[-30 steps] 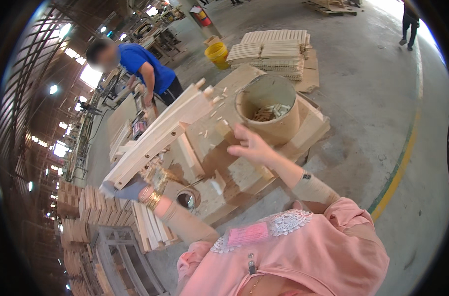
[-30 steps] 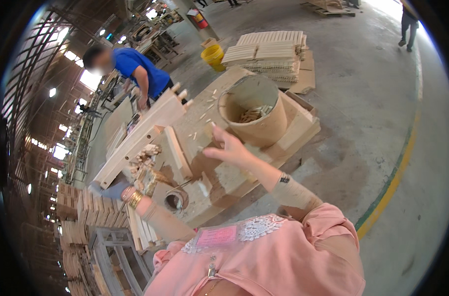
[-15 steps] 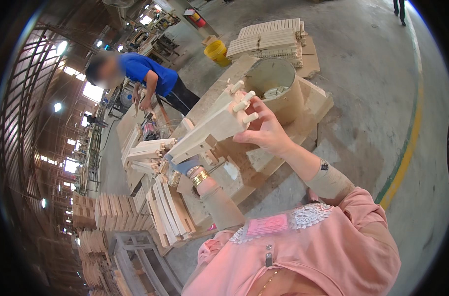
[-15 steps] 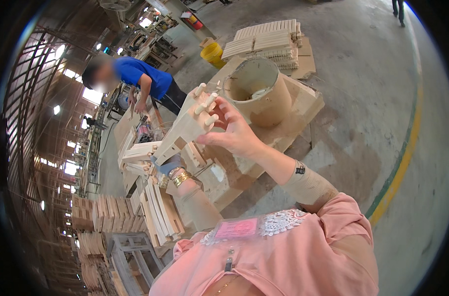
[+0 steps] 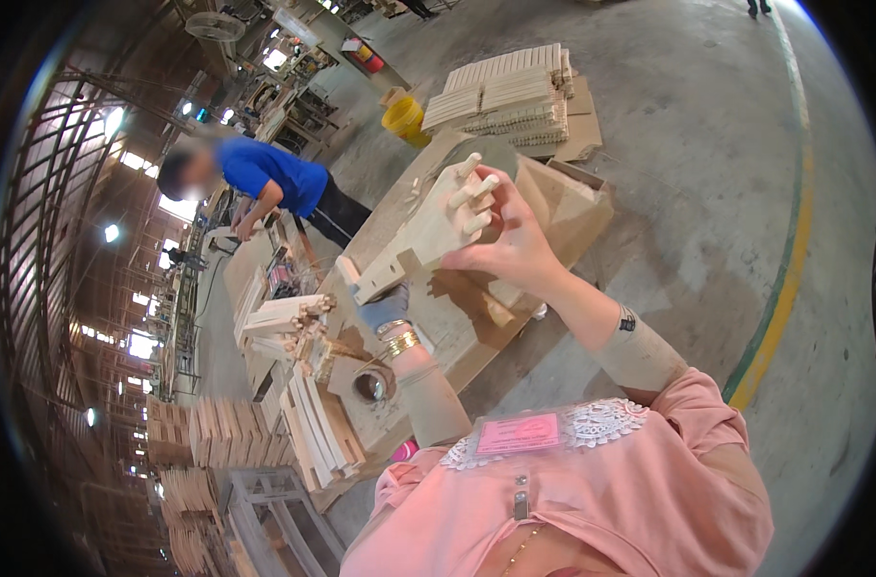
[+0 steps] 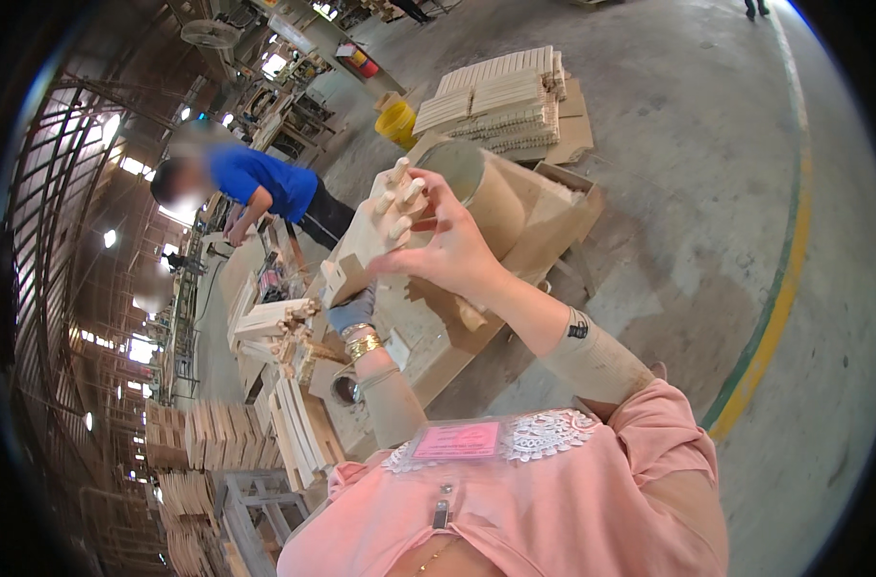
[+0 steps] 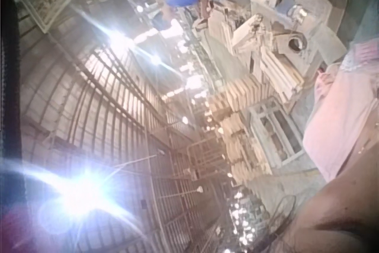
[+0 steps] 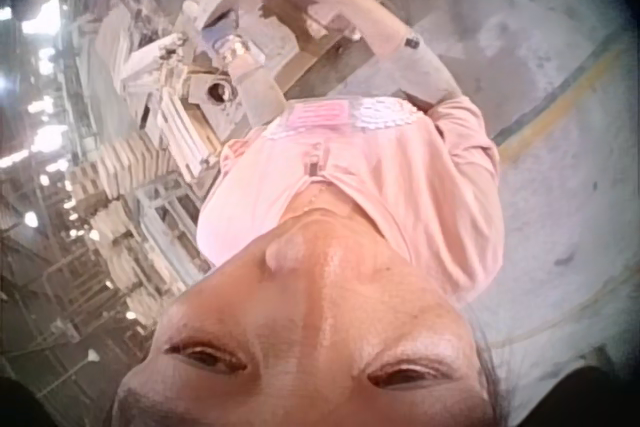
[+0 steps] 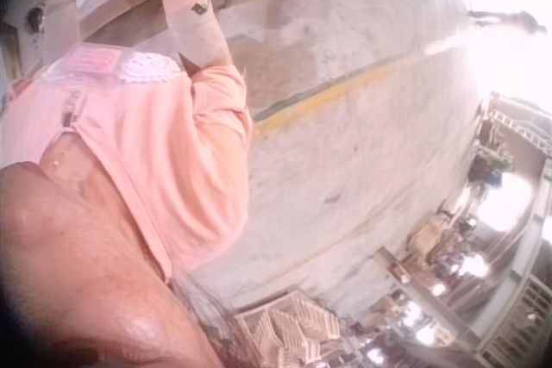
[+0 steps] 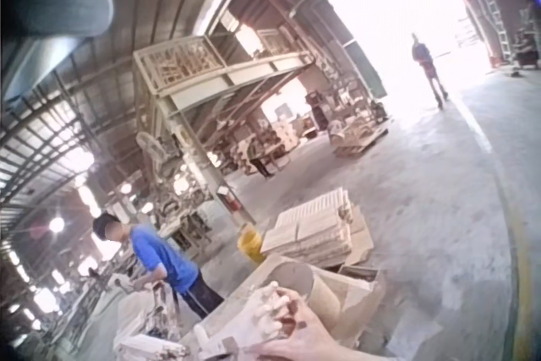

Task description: The person inserts small wooden dowels into pre-drilled holes of wooden blocks, applies glue into the holes using a brush, and joins the pieces together. The person handles multiple wooden components and uses a brush to apply adhesive before assembling the parts.

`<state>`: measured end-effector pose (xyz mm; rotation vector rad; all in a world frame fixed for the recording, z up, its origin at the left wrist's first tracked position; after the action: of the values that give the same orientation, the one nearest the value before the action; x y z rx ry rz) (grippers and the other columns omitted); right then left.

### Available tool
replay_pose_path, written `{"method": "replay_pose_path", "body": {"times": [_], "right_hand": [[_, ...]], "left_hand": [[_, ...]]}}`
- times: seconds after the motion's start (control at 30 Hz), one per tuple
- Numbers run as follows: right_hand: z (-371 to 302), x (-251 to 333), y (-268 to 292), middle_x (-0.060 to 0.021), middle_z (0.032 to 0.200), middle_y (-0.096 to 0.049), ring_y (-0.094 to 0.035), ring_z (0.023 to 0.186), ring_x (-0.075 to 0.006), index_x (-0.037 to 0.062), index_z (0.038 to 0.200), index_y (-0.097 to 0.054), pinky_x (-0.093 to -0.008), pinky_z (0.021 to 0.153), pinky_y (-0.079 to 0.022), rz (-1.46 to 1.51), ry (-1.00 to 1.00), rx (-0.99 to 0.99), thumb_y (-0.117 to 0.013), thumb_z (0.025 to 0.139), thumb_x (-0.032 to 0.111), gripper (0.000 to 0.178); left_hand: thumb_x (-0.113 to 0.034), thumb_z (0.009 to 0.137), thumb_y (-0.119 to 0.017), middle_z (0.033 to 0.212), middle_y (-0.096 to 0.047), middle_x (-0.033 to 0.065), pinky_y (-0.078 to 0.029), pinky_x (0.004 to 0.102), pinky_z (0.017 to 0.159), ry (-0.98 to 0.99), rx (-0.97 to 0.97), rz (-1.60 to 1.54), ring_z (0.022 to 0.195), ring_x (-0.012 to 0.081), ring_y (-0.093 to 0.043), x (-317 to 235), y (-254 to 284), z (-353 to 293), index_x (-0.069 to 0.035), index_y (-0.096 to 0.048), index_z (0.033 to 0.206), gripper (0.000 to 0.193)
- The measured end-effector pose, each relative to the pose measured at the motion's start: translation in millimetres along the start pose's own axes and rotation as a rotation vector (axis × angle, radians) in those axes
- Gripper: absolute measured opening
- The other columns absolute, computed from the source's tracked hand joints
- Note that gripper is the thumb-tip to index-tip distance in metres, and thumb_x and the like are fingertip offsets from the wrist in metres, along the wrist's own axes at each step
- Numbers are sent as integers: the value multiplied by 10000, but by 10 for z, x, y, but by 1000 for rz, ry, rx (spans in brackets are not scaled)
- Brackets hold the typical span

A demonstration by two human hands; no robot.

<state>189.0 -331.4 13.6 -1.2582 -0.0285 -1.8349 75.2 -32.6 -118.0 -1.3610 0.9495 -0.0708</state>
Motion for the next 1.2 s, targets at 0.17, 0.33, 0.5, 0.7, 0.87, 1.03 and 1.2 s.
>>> {"method": "replay_pose_path", "body": {"times": [0.17, 0.33, 0.5, 0.7, 0.87, 1.03, 1.2], "right_hand": [[305, 255, 1136, -29, 1243, -417, -440, 1158, -159, 93, 1352, -274, -317, 965, -407, 299, 26, -33, -867, 536, 71, 1008], [584, 963, 2661, -9, 1207, -448, -434, 1157, -149, 110, 1251, -382, -317, 972, -404, 41, 208, -113, -858, 507, 1, 891], [764, 1635, 3784, -4, 1105, -488, -484, 1067, -127, 123, 1215, -388, -295, 902, -457, -78, 387, -226, -847, 522, -12, 842], [1006, 1852, 4911, -51, 1118, -482, -495, 1017, -151, 122, 1359, -275, -306, 885, -433, -380, 342, -392, -870, 546, 95, 1007], [1536, 1610, 5719, -60, 993, -563, -560, 884, -167, 116, 1391, -238, -308, 823, -459, -542, 300, -442, -851, 570, 138, 1025], [2282, 1259, 6374, -72, 951, -594, -584, 830, -165, 116, 1397, -244, -294, 786, -470, -729, 203, -339, -847, 569, 146, 1024], [2966, 1121, 7241, -59, 954, -596, -585, 880, -157, 122, 1388, -290, -296, 815, -468, -773, 97, -303, -862, 538, 106, 1025]], "left_hand": [[-414, 778, -626, 1146, -566, 141, -403, 567, 885, -57, -105, -61, 1065, 364, -517, 650, -795, 13, -95, -551, 1096, 457], [-409, 776, -608, 1237, -523, 156, -371, 570, 930, 245, 22, -112, 1156, 353, -469, 2403, -1840, -112, -70, -511, 1199, 551], [-379, 856, -476, 1256, -514, 154, -372, 553, 945, 685, 108, -193, 1171, 343, -463, 4491, -2534, -201, -69, -498, 1228, 485], [-406, 895, -385, 1252, -512, 137, -352, 567, 971, 1487, -130, -900, 1155, 349, -466, 6326, -2768, -362, -90, -496, 1237, 478], [-441, 901, -410, 1099, -563, 127, -376, 530, 958, 1119, 96, 434, 1018, 337, -525, 7409, -2801, -354, -64, -518, 1171, 476], [-300, 856, -580, 982, -567, 86, -404, 331, 952, 604, 935, 1236, 913, 223, -548, 7774, -3086, 483, -39, -523, 1092, 356], [-232, 676, -794, 1127, -570, 71, -423, 336, 929, 199, 1248, 1035, 1102, 164, -511, 8097, -5078, 619, -26, -483, 1207, 649]]}}
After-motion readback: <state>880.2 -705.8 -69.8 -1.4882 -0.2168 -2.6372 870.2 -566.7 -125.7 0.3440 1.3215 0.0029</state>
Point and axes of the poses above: each hand's wrist, its own z-axis towards the middle knuckle, its own y-axis out of the back of the hand, x = y × z, the point moved 7 cm from there along z, towards the middle knuckle
